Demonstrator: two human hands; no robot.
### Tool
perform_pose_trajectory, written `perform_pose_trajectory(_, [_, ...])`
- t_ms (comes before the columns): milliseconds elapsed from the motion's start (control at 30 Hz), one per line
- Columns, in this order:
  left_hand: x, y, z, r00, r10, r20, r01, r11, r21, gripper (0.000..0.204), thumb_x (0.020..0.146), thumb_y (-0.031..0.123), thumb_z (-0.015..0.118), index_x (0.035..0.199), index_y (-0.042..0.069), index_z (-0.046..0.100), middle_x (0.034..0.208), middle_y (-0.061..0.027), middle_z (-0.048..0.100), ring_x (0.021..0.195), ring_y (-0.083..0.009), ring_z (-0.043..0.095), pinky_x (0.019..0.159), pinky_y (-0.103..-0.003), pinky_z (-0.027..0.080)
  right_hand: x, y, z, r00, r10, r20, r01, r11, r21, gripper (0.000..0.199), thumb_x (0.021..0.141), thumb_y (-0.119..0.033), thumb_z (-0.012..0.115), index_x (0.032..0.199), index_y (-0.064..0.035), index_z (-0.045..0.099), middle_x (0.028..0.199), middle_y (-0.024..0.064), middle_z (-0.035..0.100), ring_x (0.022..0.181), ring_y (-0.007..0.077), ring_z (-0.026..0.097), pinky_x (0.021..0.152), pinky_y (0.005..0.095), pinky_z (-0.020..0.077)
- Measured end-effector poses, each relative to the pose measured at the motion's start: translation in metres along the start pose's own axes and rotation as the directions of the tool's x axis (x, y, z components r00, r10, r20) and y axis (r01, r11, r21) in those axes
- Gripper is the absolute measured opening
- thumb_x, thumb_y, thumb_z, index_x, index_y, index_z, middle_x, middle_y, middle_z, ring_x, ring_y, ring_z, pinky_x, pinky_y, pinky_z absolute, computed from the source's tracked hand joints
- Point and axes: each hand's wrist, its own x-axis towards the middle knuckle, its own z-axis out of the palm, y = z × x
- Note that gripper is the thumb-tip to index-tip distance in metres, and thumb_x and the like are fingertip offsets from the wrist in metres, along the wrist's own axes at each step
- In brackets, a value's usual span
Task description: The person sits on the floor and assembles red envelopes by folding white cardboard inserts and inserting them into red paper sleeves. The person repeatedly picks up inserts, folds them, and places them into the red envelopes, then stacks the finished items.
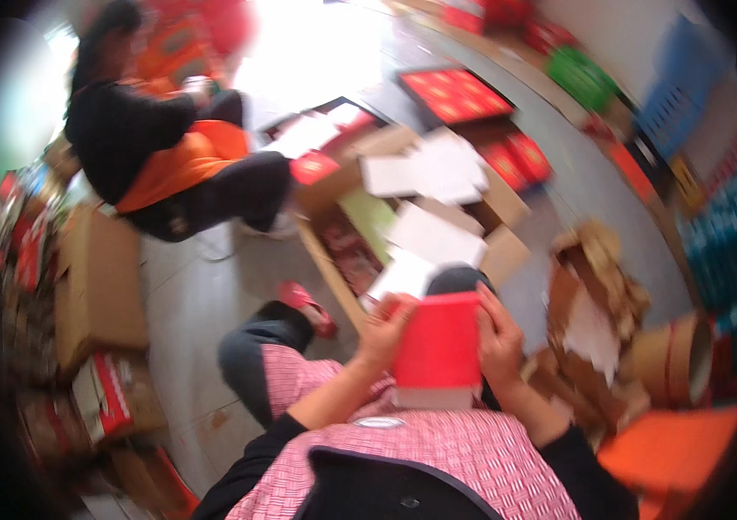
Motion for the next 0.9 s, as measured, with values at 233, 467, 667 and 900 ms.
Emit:
perform_pose_trajectory(233, [-0.011,0.015,-0.008,1.000,0.026,-0.010,-0.026,0.999,0.019,0.006,0.090,0.012,0.060,0.088,0.007,0.059,0.093,0.0008,0.056,0.087,-0.0071,0.051,0.078,-0.022,0.042,0.000,0.007,0.007,0.992,0.015,0.124,-0.034,0.989,0.145,0.024,0.091,-0.008,0.054,0.112,0.0029,0.057,0.111,0.0151,0.062,0.094,0.0186,0.062,0.082,0.0286,0.0494])
perform_pose_trajectory(467, [-0.014,0.036,-0.026,0.983,0.148,-0.112,-0.142,0.988,0.063,0.008,0.089,0.013,0.062,0.086,0.006,0.060,0.094,0.0003,0.058,0.087,-0.0072,0.051,0.077,-0.022,0.043,0.018,-0.014,0.042,0.978,0.045,0.205,-0.120,0.921,0.370,0.025,0.097,-0.017,0.048,0.113,0.0013,0.052,0.107,0.0091,0.060,0.094,0.0137,0.056,0.080,0.0257,0.0463])
perform_pose_trajectory(667, [-0.010,0.058,-0.064,0.995,0.052,-0.081,-0.042,0.992,0.118,0.010,0.088,0.011,0.063,0.084,0.004,0.058,0.084,0.0002,0.060,0.075,-0.0065,0.054,0.069,-0.021,0.046,0.059,-0.003,0.067,0.787,-0.013,0.617,-0.156,0.963,0.219,0.023,0.096,-0.011,0.043,0.107,0.0020,0.057,0.102,0.0089,0.061,0.094,0.0144,0.055,0.085,0.0263,0.0428])
perform_pose_trajectory(900, [0.026,0.118,-0.108,0.928,-0.323,0.187,0.097,0.692,0.715,0.030,0.086,0.027,0.067,0.085,0.004,0.048,0.076,-0.0025,0.054,0.072,-0.0077,0.050,0.059,-0.025,0.043,0.087,-0.004,0.129,0.427,-0.026,0.904,-0.216,0.968,0.130,0.027,0.097,-0.020,0.043,0.115,-0.0045,0.056,0.102,0.0093,0.061,0.097,0.0143,0.057,0.082,0.0283,0.0448])
